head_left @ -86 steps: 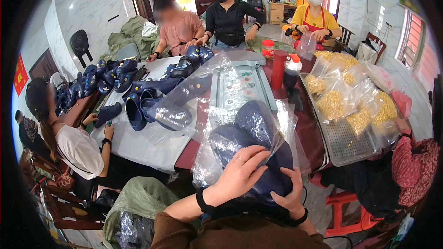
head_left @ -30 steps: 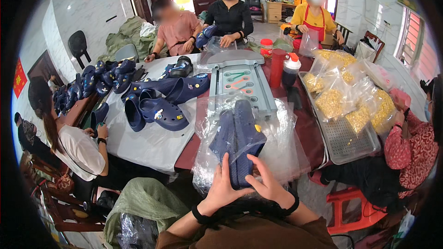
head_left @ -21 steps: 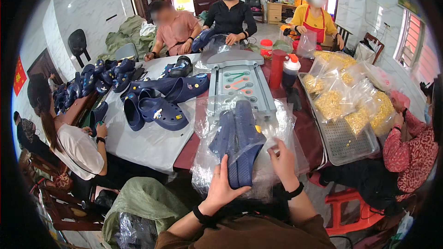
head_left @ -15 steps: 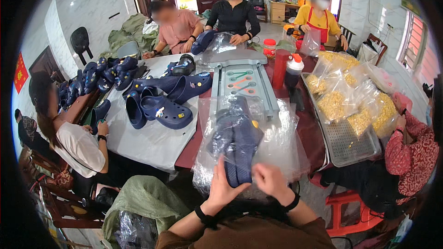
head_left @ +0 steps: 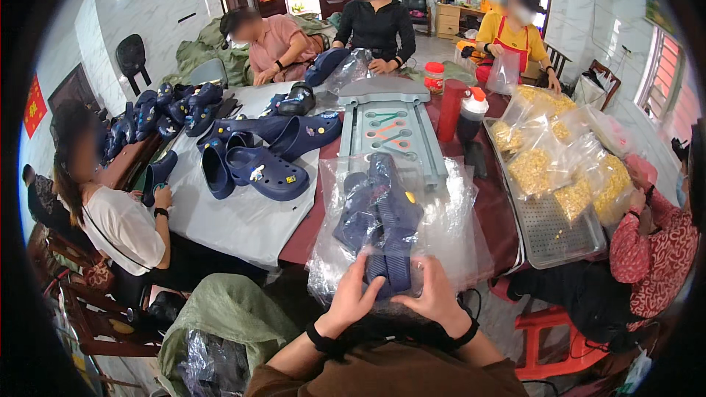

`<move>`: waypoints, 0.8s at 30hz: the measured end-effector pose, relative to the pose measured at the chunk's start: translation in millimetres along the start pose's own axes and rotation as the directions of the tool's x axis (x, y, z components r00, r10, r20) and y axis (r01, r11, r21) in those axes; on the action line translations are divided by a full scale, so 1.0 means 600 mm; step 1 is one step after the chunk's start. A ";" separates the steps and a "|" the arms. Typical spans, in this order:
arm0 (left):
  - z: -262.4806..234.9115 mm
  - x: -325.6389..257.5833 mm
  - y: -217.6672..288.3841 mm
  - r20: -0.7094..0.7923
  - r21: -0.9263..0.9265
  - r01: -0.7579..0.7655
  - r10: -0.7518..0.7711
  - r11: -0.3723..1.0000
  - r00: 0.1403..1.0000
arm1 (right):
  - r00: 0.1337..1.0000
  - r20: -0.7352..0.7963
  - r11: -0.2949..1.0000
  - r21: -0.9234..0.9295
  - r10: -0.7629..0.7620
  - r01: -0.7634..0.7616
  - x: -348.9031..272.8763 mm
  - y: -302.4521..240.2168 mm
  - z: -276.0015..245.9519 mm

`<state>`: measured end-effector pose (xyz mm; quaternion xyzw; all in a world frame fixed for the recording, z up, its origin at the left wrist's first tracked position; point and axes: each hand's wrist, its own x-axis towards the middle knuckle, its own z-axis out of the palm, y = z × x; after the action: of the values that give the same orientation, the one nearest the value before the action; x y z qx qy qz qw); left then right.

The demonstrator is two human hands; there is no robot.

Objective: Inspecting and packaging blue and black clogs into plastic bags in a shoe manufacturing finishing area.

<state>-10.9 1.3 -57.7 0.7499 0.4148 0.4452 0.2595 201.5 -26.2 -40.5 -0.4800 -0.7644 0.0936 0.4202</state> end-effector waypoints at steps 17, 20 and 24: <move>-0.036 0.005 0.037 -0.074 0.102 -0.077 0.085 0.992 0.994 | 0.976 0.017 0.971 0.098 0.216 -0.217 -0.001 -0.010 0.030; -0.054 0.001 0.043 0.030 0.080 -0.112 0.109 0.991 0.994 | 0.954 0.029 0.946 0.128 0.297 -0.298 -0.002 -0.014 0.029; -0.085 0.001 0.048 0.176 -0.016 -0.094 0.095 0.995 0.980 | 0.954 0.030 0.952 0.055 0.299 -0.301 -0.001 -0.013 0.026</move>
<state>-44.8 -12.3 -12.0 0.8044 0.3522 0.3903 0.2769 185.3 -26.6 -46.3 -0.5770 -0.6839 0.1837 0.4069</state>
